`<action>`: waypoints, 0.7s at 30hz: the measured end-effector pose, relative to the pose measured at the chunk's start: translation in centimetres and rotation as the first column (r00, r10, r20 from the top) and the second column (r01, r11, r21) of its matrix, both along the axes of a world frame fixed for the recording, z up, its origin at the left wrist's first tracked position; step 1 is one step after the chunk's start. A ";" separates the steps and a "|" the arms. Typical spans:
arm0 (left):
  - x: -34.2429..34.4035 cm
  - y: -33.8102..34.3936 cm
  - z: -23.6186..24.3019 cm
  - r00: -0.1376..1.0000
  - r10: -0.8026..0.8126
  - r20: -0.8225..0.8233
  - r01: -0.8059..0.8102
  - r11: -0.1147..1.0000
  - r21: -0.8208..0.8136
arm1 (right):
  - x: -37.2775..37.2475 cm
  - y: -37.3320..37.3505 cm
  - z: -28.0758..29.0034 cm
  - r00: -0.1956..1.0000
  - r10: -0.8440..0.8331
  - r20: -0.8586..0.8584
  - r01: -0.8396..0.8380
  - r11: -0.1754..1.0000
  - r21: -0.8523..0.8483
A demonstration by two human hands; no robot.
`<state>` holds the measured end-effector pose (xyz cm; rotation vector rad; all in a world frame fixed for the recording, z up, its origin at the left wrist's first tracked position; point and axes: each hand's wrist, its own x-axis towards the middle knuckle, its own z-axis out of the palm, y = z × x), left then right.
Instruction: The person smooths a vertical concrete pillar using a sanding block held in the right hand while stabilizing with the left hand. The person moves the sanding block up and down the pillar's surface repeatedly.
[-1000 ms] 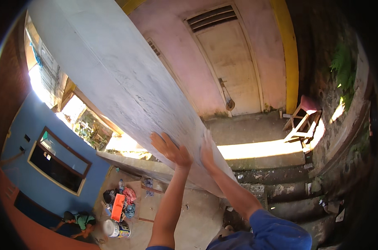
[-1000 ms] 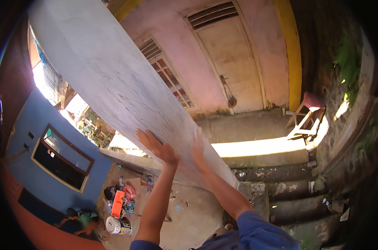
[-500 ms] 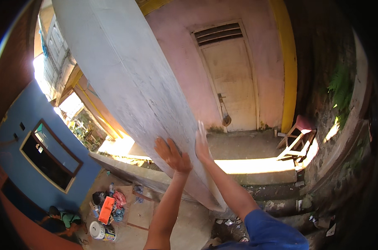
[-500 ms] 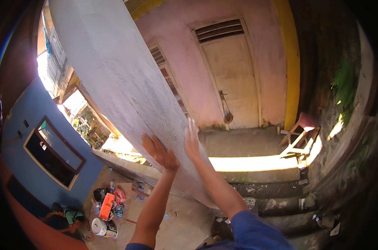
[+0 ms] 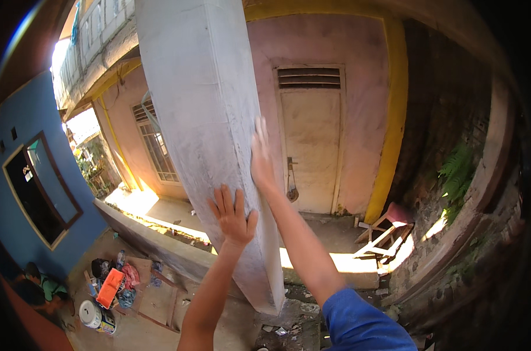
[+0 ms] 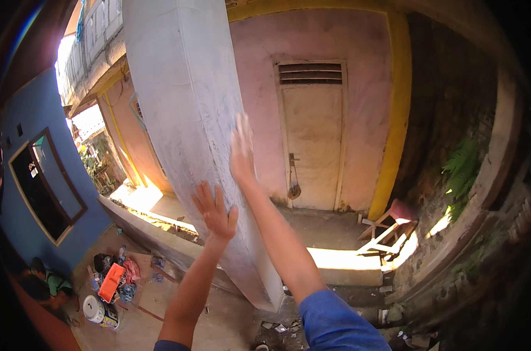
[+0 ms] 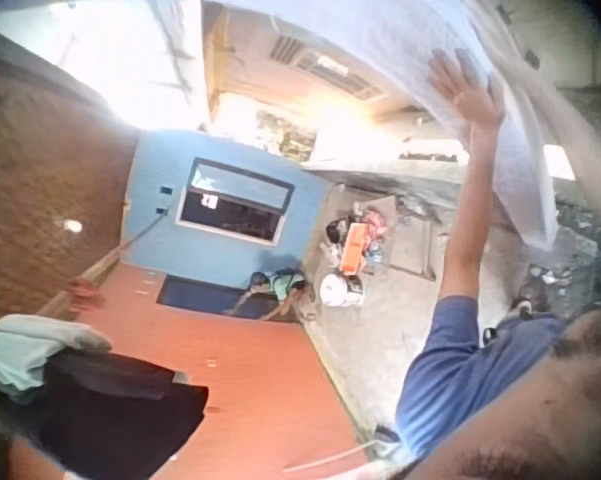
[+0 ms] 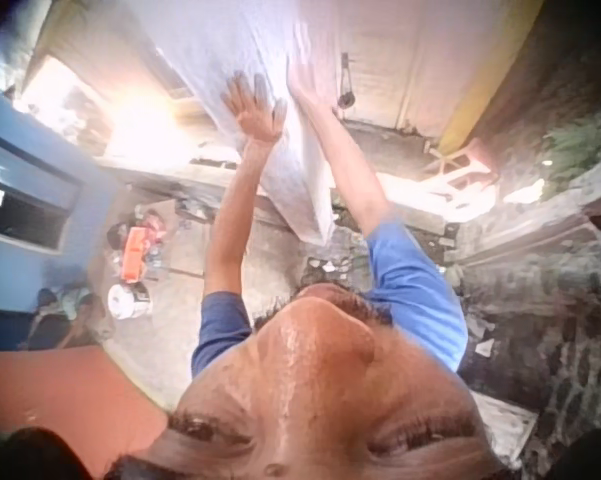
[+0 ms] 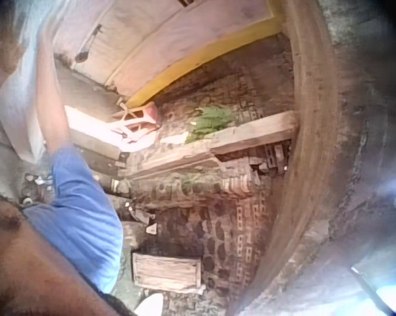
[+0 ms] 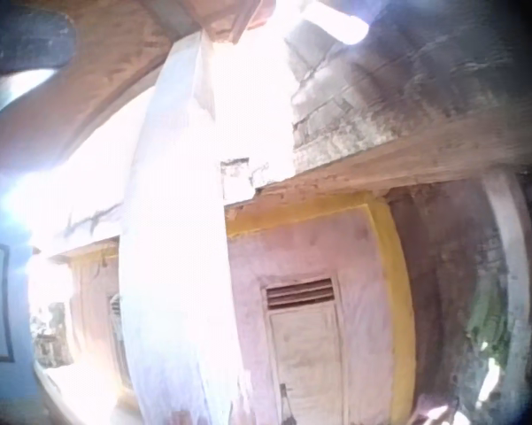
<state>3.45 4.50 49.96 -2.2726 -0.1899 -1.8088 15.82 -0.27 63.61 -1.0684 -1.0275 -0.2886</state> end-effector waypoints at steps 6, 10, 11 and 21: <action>-0.2 -0.9 13.7 0.995 -0.078 0.059 0.076 0.997 0.031 | 0.7 0.5 -24.1 0.903 -0.009 -0.431 -0.088 0.975 -0.205; -0.5 -0.2 17.0 0.994 -0.068 0.087 0.068 0.998 0.005 | 0.2 0.6 -12.4 0.947 -0.021 -0.319 -0.032 0.987 -0.160; -0.7 0.0 16.8 0.996 -0.055 0.073 0.055 0.998 0.003 | -0.2 0.4 -7.1 0.969 0.001 -0.248 -0.031 0.993 -0.118; -1.6 2.2 14.6 0.998 -0.066 -0.024 0.068 0.994 0.083 | -4.1 -1.9 1.1 0.984 0.131 -0.123 -0.133 0.991 -0.008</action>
